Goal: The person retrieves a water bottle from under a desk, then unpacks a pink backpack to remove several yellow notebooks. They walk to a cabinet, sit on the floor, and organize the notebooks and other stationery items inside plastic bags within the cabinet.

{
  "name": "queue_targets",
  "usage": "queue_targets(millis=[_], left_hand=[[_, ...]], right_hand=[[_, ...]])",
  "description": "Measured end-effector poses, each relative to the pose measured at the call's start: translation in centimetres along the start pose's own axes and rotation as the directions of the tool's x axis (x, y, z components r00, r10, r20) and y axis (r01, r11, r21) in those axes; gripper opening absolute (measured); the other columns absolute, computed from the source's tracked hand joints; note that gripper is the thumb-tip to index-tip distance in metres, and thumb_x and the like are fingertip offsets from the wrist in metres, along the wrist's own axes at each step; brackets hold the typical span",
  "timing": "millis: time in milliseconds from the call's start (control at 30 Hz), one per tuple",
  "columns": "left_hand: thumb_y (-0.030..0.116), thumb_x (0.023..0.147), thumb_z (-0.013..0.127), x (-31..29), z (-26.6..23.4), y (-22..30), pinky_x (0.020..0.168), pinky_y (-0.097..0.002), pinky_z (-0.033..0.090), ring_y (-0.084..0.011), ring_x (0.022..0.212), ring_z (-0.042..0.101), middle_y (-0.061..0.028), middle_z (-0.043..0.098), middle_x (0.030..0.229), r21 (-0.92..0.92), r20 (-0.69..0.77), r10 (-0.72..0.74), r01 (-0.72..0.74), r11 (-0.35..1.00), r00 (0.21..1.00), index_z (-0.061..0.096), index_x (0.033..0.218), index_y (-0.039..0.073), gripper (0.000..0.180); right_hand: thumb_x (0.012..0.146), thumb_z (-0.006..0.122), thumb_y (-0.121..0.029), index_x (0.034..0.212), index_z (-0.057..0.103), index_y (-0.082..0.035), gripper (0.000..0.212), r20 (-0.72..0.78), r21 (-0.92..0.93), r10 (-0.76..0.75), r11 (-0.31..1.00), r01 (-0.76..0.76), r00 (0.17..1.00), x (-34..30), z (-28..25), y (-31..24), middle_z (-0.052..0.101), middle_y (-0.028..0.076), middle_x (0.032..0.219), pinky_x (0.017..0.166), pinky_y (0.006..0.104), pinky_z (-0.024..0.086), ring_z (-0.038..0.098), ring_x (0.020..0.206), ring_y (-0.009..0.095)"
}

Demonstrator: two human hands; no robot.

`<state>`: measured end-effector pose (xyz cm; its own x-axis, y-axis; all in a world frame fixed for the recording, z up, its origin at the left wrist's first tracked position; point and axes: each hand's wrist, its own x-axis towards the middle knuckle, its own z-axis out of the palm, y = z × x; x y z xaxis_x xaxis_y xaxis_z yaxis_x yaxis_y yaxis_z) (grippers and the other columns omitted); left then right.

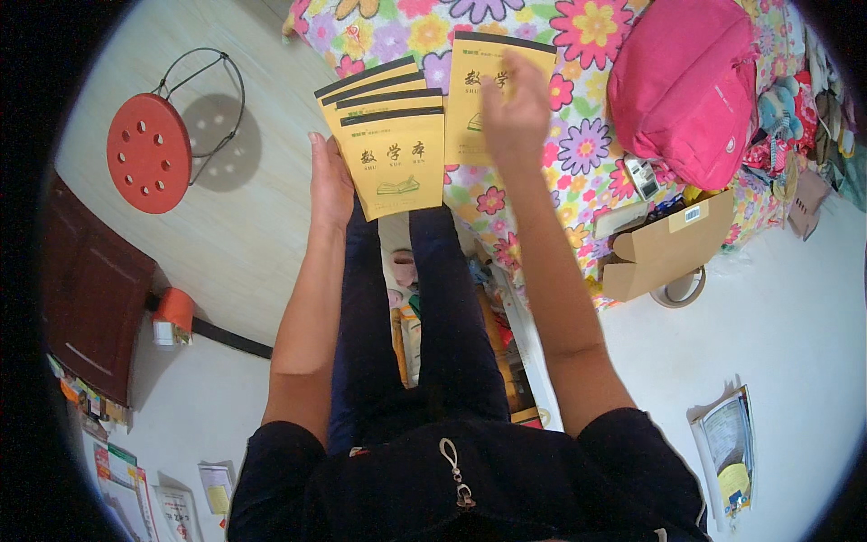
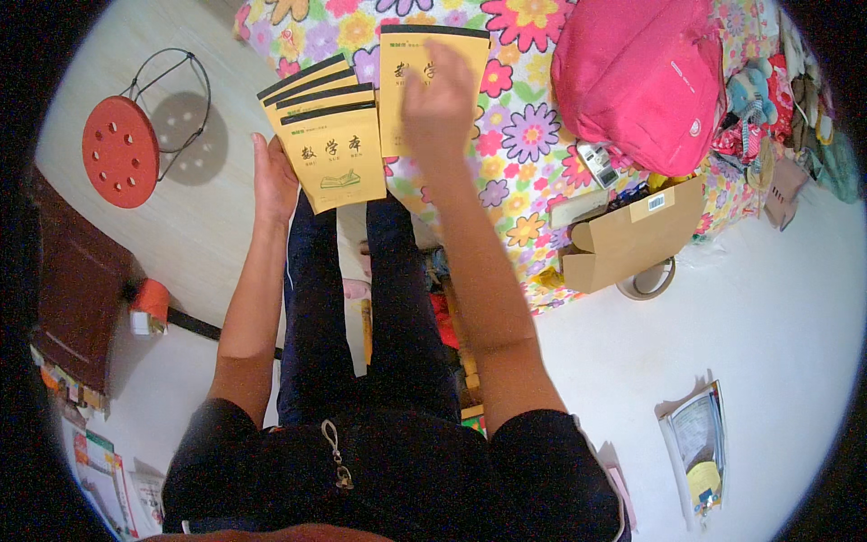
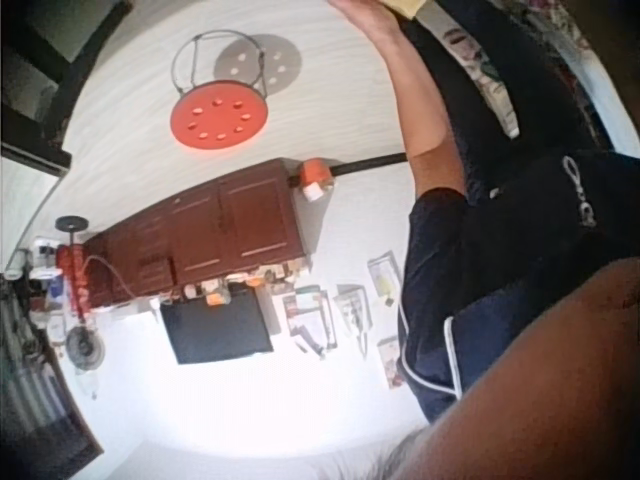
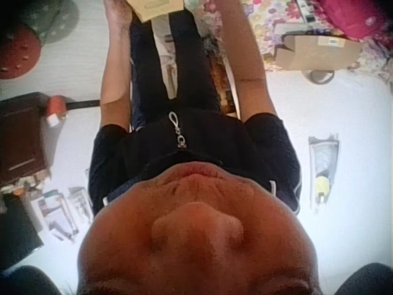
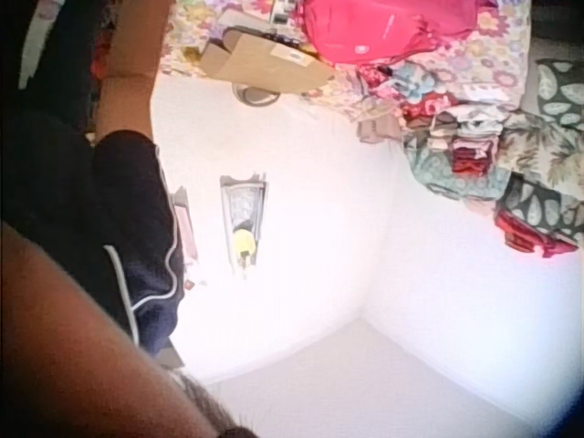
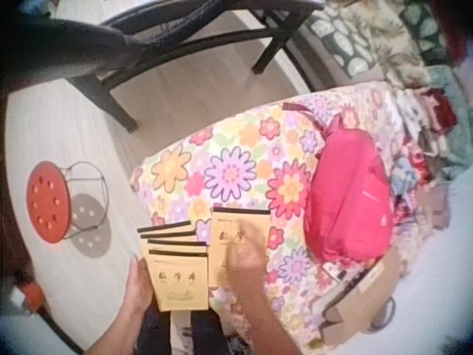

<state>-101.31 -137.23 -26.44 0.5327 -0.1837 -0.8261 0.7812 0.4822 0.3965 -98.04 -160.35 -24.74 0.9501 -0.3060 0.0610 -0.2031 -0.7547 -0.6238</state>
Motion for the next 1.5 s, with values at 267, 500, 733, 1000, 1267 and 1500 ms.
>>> queue_targets(millis=[267, 500, 733, 1000, 1267, 1500], left_hand=[[0.022, 0.087, 0.054, 0.5, 0.2, -1.0, 0.085, -0.0296, 0.043, -0.0166, 0.098, 0.056, -0.0079, 0.058, 0.109, 0.319, 0.004, 0.077, -0.074, 0.945, 0.997, 0.047, 0.116, 0.002, 0.035], [0.020, 0.085, 0.057, 1.1, -0.5, -0.7, 0.077, -0.0268, 0.046, -0.0142, 0.091, 0.058, -0.0065, 0.060, 0.103, 0.222, -0.116, -0.043, 0.068, 0.973, 0.992, 0.053, 0.108, 0.001, 0.030], [0.029, 0.086, 0.056, 1.3, 0.1, 0.0, 0.074, -0.0253, 0.046, -0.0136, 0.088, 0.060, -0.0063, 0.061, 0.101, 0.214, -0.169, -0.117, 0.153, 0.965, 0.979, 0.053, 0.109, 0.001, 0.037], [0.025, 0.085, 0.059, 1.2, 0.6, 0.2, 0.073, -0.0266, 0.048, -0.0148, 0.085, 0.060, -0.0084, 0.062, 0.099, 0.152, -0.165, -0.112, 0.138, 0.979, 0.980, 0.054, 0.106, -0.001, 0.034], [0.025, 0.085, 0.057, 1.8, -0.3, -0.2, 0.072, -0.0271, 0.048, -0.0152, 0.084, 0.060, -0.0086, 0.061, 0.099, 0.082, -0.132, -0.160, 0.172, 0.982, 0.978, 0.054, 0.105, -0.001, 0.033], [0.033, 0.091, 0.045, 1.0, 0.7, 0.6, 0.080, -0.0293, 0.046, -0.0170, 0.093, 0.058, -0.0110, 0.058, 0.106, 0.080, -0.184, -0.129, 0.146, 0.986, 0.974, 0.051, 0.113, 0.000, 0.041]], right_hand=[[0.060, 0.075, -0.031, 0.115, 0.051, -0.010, 0.063, 0.441, -0.448, -0.063, 0.849, 0.280, 0.895, 5.7, -4.2, 2.2, 0.047, 0.011, 0.120, 0.089, 0.0410, 0.037, 0.045, 0.108, 0.030], [0.064, 0.073, -0.024, 0.109, 0.053, -0.007, 0.052, 0.363, -0.331, -0.251, 0.866, 0.376, 0.897, 5.1, -4.2, 3.5, 0.056, 0.008, 0.107, 0.083, 0.0386, 0.041, 0.053, 0.096, 0.028], [0.077, 0.063, -0.009, 0.109, 0.051, -0.002, 0.034, 0.583, 0.359, 0.383, 0.669, -0.651, 0.716, 3.9, -7.9, 5.7, 0.059, 0.007, 0.099, 0.077, 0.0280, 0.044, 0.057, 0.088, 0.017], [0.079, 0.059, -0.007, 0.098, 0.055, -0.001, 0.020, 0.893, 0.447, -0.099, 0.299, -0.843, 0.439, 4.0, -13.7, 3.0, 0.058, 0.007, 0.094, 0.078, 0.0245, 0.045, 0.056, 0.086, 0.013], [0.082, 0.057, -0.010, 0.095, 0.057, -0.002, 0.016, 0.958, 0.283, -0.029, 0.275, -0.919, 0.286, 0.0, -3.8, -3.3, 0.057, 0.001, 0.088, 0.069, 0.0205, 0.043, 0.053, 0.080, 0.006], [0.080, 0.059, -0.017, 0.091, 0.062, -0.006, 0.016, 0.566, 0.360, 0.344, 0.714, -0.600, 0.749, -3.9, 2.9, -2.3, 0.062, 0.004, 0.074, 0.059, 0.0241, 0.046, 0.057, 0.064, 0.010]])
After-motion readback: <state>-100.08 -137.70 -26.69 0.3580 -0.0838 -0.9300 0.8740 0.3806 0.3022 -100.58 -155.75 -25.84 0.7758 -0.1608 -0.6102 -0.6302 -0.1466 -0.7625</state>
